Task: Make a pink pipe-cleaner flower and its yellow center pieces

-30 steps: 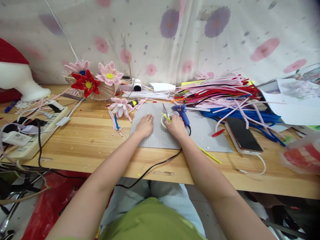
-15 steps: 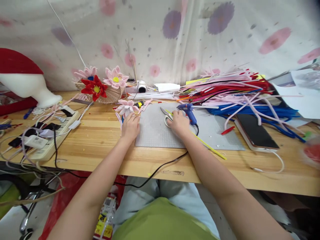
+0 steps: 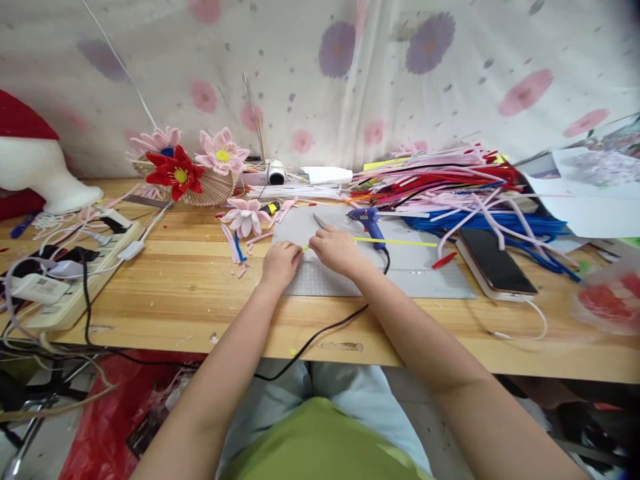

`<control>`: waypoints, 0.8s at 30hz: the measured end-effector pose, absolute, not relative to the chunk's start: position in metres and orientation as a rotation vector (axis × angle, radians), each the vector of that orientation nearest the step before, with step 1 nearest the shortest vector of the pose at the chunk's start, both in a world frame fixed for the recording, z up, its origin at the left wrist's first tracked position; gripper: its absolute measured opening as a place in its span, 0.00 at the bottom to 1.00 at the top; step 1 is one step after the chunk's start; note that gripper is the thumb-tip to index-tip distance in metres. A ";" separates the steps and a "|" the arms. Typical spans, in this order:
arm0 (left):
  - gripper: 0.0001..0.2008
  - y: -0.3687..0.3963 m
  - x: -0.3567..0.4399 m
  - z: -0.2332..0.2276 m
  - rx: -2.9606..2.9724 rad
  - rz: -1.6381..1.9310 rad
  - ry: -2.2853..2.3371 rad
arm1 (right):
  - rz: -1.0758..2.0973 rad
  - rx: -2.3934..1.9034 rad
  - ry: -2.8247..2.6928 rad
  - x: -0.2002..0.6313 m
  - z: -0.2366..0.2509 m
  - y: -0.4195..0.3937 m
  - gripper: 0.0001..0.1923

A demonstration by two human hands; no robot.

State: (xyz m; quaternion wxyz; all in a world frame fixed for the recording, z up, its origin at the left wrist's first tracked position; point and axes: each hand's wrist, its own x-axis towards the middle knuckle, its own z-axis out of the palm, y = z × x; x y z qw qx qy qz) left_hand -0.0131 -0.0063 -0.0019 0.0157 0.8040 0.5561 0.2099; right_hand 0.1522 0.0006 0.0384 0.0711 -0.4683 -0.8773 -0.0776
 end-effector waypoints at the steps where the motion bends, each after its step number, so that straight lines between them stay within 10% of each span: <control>1: 0.11 -0.008 -0.012 -0.002 2.485 0.623 1.745 | -0.241 -1.393 -2.634 0.153 0.038 0.000 0.17; 24: 0.09 0.011 -0.006 0.005 2.401 0.577 1.704 | -0.417 -1.209 -2.556 0.153 0.033 0.010 0.15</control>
